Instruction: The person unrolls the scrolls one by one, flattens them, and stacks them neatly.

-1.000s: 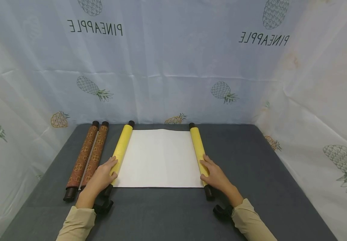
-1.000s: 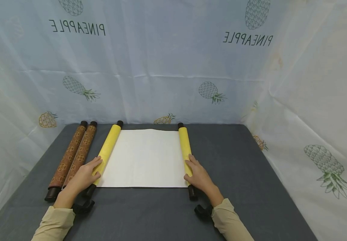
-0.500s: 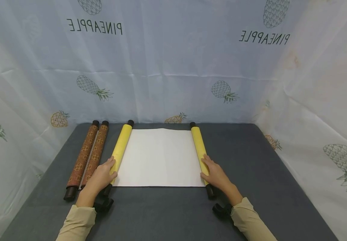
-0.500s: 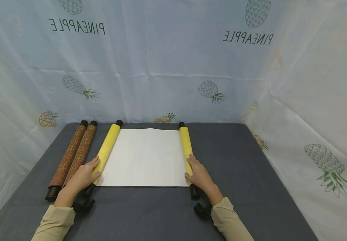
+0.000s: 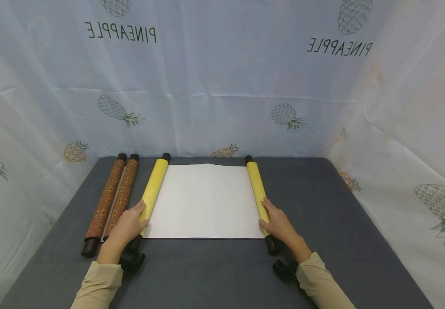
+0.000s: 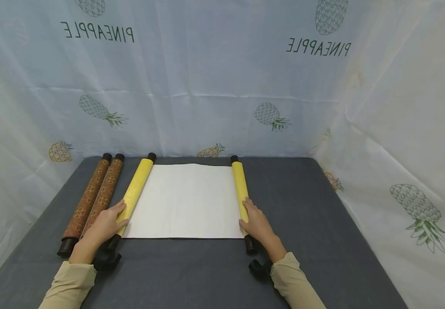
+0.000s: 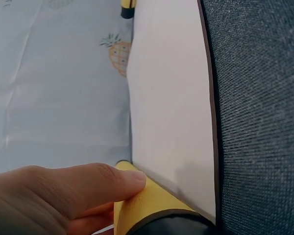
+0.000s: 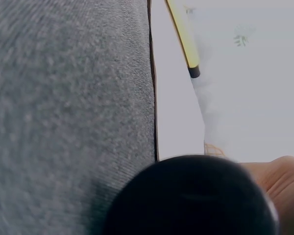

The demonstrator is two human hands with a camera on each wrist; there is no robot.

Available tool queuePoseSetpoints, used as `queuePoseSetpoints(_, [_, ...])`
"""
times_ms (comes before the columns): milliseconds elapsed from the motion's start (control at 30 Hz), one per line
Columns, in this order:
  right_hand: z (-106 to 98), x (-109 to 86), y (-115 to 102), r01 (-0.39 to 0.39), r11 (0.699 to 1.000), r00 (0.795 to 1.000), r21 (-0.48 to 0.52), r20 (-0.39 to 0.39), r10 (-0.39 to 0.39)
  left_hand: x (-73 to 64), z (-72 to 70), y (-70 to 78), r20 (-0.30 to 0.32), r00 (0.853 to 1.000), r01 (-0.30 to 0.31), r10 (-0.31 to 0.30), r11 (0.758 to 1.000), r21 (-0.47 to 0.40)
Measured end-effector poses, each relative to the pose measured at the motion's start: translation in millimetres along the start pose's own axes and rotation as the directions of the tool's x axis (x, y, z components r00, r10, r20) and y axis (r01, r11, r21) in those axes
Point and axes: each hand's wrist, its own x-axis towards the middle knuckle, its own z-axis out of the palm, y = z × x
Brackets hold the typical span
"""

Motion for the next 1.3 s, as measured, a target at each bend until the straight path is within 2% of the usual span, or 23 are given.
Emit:
queuePoseSetpoints(200, [-2.2,-0.9,2.1,-0.004,1.000,1.000,-0.009,-0.009,0.004,-1.9,-4.9,5.0,0.016,0.999,0.035,-0.035,0.999,-0.016])
queuePoseSetpoints(400, [-4.6,-1.2,3.3,-0.016,1.000,1.000,-0.010,-0.008,0.016,-0.8,-4.8,6.5,-0.003,0.999,0.049,-0.049,0.999,0.007])
queuePoseSetpoints(600, [-7.4,-2.0,4.7,-0.011,1.000,1.000,-0.008,-0.011,0.011,-0.1,-3.5,6.8,-0.012,0.996,0.085,-0.086,0.996,-0.010])
queuePoseSetpoints(900, [-8.4,-3.9,7.4,-0.017,1.000,1.000,0.006,0.012,0.017,-1.7,-2.6,7.2,-0.070,0.994,0.084,-0.085,0.996,-0.015])
queuePoseSetpoints(1300, [-10.4,-4.3,8.4,-0.013,0.999,1.000,0.032,0.013,0.013,-0.1,-0.2,6.9,-0.123,0.983,0.137,-0.139,0.990,-0.023])
